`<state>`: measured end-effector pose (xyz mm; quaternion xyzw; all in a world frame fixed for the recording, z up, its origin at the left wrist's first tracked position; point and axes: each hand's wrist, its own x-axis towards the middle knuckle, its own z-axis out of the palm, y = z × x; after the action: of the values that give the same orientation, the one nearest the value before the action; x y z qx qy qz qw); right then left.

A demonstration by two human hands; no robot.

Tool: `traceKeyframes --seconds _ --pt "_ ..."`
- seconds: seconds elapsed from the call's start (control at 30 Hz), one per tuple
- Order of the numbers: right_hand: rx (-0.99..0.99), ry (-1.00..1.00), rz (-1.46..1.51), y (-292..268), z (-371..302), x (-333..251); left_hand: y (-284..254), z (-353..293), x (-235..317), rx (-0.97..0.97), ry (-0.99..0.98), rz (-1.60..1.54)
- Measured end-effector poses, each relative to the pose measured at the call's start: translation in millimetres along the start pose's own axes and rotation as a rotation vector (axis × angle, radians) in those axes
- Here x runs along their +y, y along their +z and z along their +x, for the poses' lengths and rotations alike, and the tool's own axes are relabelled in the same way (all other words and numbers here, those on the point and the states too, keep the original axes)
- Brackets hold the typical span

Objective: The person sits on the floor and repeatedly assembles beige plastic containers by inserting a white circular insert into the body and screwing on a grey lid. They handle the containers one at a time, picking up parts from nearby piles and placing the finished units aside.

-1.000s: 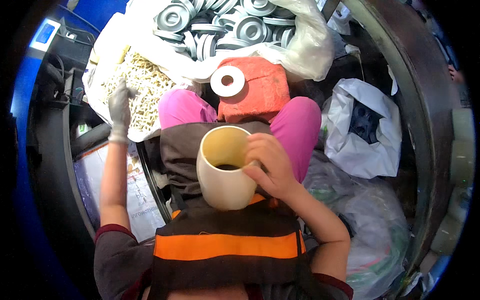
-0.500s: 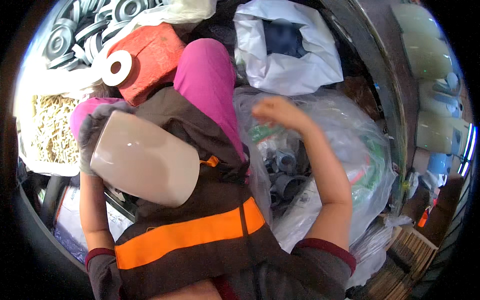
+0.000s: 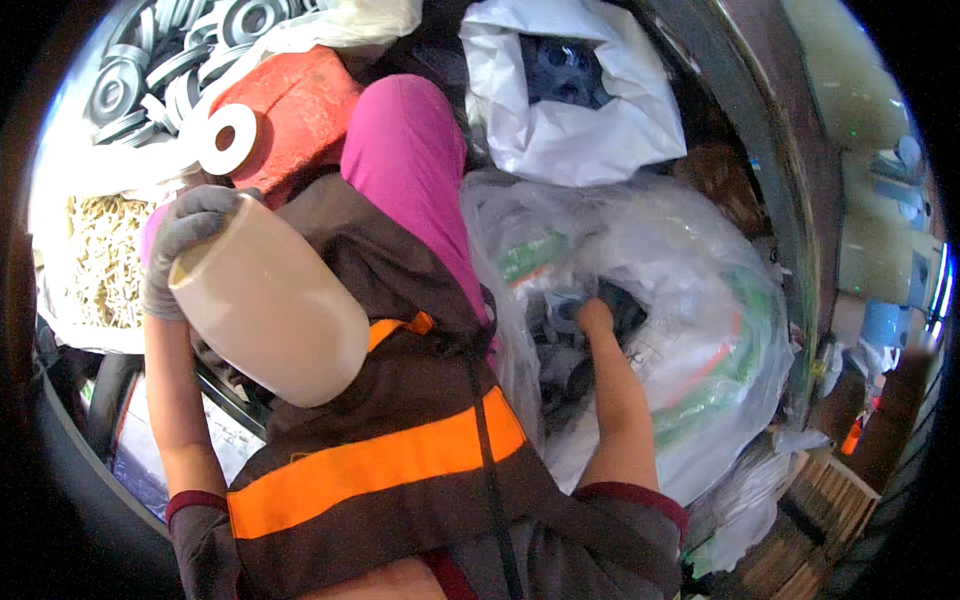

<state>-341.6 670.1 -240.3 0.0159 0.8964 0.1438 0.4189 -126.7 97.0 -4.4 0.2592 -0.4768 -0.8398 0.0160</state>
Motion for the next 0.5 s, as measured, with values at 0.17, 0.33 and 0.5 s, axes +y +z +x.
traceKeyframes --seconds 0.17,0.33,0.5 --pt "0.345 -0.352 0.375 -132.8 -76.8 -72.7 13.7 6.6 -4.6 -0.072 -0.044 -0.033" --pt "0.297 -1.058 0.732 -257.9 -239.5 -210.7 23.2 4.4 -7.5 -0.307 -0.068 -0.017" --pt "-0.131 -1.346 0.568 -251.2 -305.5 -322.2 12.8 -9.0 -18.6 -0.261 0.087 -0.133"
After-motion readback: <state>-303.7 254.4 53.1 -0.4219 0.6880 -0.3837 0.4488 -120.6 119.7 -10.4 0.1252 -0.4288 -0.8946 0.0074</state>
